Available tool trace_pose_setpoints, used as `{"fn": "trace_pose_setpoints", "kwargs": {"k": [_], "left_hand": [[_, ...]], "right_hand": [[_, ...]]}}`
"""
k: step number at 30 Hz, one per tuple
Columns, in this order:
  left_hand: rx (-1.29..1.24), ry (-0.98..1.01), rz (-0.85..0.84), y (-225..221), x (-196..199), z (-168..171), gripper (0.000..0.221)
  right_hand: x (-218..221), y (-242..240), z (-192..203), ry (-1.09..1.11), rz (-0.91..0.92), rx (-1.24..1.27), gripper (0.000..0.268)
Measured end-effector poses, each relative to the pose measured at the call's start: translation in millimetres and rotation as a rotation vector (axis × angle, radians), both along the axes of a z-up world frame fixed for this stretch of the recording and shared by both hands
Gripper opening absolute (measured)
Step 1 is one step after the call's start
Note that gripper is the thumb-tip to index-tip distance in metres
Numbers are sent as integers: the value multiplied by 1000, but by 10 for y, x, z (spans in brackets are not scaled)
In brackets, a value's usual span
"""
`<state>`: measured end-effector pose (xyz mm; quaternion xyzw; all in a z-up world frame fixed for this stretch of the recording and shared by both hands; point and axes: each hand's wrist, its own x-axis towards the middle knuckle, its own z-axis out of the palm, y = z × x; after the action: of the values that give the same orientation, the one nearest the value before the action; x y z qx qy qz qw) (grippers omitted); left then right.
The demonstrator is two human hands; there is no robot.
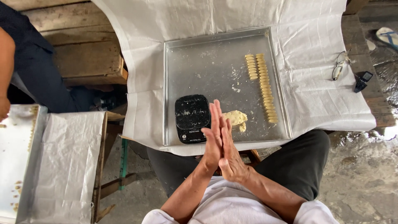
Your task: The person repeatedly pinches small portions of dough from a larger mass, rolls them between the palms into cylindrical shapes, and places them in rows on a metal tray. A digital scale sits on the tray, and a second person works at a nearby table.
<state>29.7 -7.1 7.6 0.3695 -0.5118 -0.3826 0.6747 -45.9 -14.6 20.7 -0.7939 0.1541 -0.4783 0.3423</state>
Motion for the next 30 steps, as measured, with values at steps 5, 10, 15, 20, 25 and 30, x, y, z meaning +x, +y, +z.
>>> {"fn": "trace_pose_setpoints", "kwargs": {"k": [5,10,15,20,25,30], "left_hand": [[29,27,-46,88,-233,-51,78],[50,63,-59,82,-297,-56,80],[79,126,-61,57,-101,-3,83],[86,183,-76,-12,-23,31,85],[86,261,-76,0,-150,5,87],[81,353,-48,-36,-306,-12,90]], "right_hand": [[8,-129,465,-41,-60,-20,90],[-50,-468,-79,-35,-129,-79,83],[20,-453,-191,-20,-99,-11,77],[70,-67,524,-23,3,65,71],[81,-60,629,-68,50,112,78],[31,-554,-107,58,-127,-143,81]]}}
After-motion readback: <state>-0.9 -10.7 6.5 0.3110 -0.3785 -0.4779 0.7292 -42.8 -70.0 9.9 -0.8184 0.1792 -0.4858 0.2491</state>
